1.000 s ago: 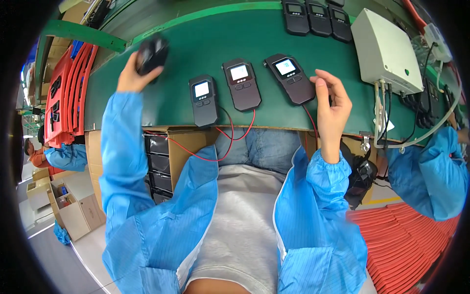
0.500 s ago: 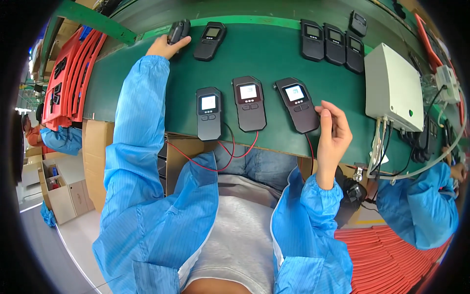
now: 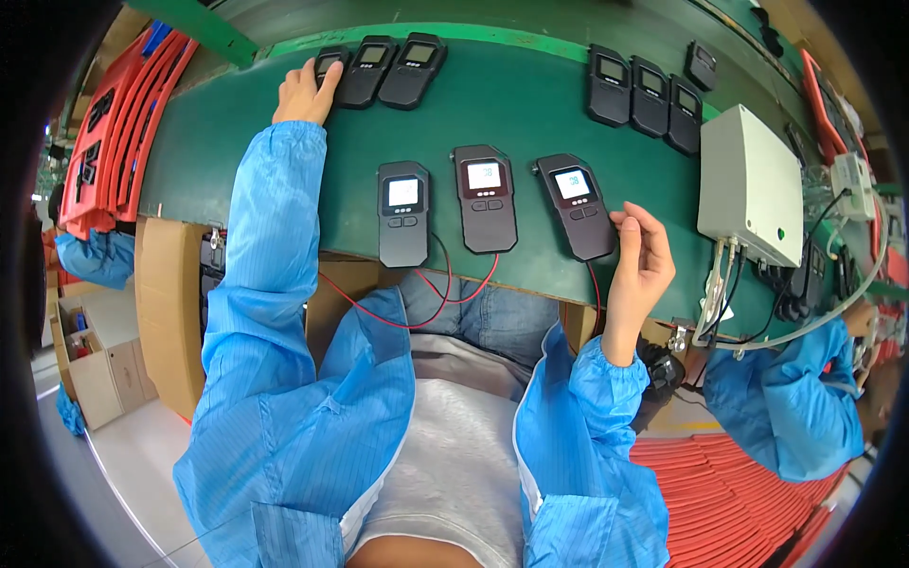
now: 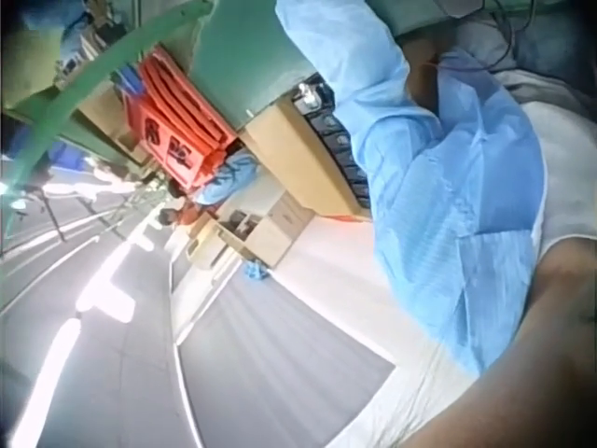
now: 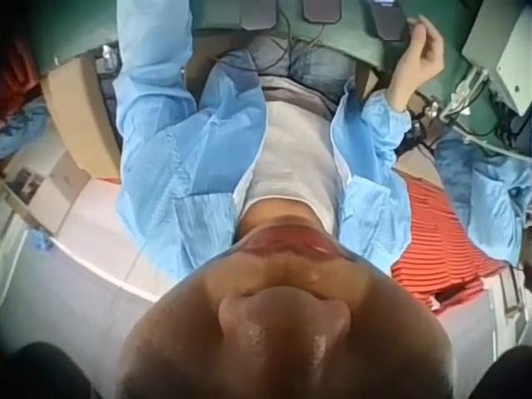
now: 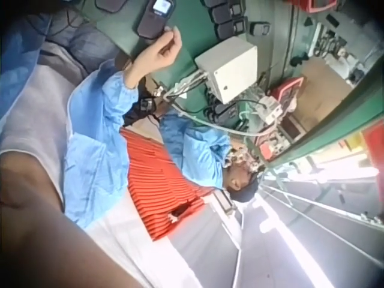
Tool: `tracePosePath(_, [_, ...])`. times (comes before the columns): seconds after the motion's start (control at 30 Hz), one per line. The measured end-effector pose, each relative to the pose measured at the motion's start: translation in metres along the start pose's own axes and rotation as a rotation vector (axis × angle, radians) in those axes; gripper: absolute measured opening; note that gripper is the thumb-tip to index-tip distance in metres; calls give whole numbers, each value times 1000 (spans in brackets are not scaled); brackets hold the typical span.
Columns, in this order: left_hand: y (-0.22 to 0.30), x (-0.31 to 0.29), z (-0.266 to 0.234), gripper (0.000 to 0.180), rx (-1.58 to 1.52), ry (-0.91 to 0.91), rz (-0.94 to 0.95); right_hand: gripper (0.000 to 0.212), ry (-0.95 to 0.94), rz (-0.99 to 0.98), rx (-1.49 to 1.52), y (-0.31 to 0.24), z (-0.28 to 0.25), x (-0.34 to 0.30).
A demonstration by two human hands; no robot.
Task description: Assembling handheld electronic devices by inserting batteries and components on a factory production line.
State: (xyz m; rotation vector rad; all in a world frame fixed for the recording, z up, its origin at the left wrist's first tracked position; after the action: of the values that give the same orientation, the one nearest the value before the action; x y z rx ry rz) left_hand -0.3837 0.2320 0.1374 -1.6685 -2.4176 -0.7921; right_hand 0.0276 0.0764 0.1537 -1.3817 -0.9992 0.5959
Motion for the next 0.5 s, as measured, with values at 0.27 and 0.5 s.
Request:
tracePosePath(0.27, [-33, -51, -43, 45, -407, 171, 323, 21, -1, -48, -60, 2, 3, -7])
tracePosePath(0.5, [-158, -160, -160, 25, -319, 27, 344, 23, 3, -27, -83, 3, 4, -11])
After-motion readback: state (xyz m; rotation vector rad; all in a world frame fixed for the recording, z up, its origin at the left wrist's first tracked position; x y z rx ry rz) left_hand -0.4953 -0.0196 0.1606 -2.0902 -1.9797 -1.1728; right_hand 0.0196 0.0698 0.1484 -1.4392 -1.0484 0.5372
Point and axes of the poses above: each hand's wrist, its own x-axis towards the middle knuckle, its own z-axis out of the palm, y = z × x, the point moved 1 cm from there along x, towards the middle knuckle, and after that the axes turned 9 degrees about y, right-handed, at the moved point
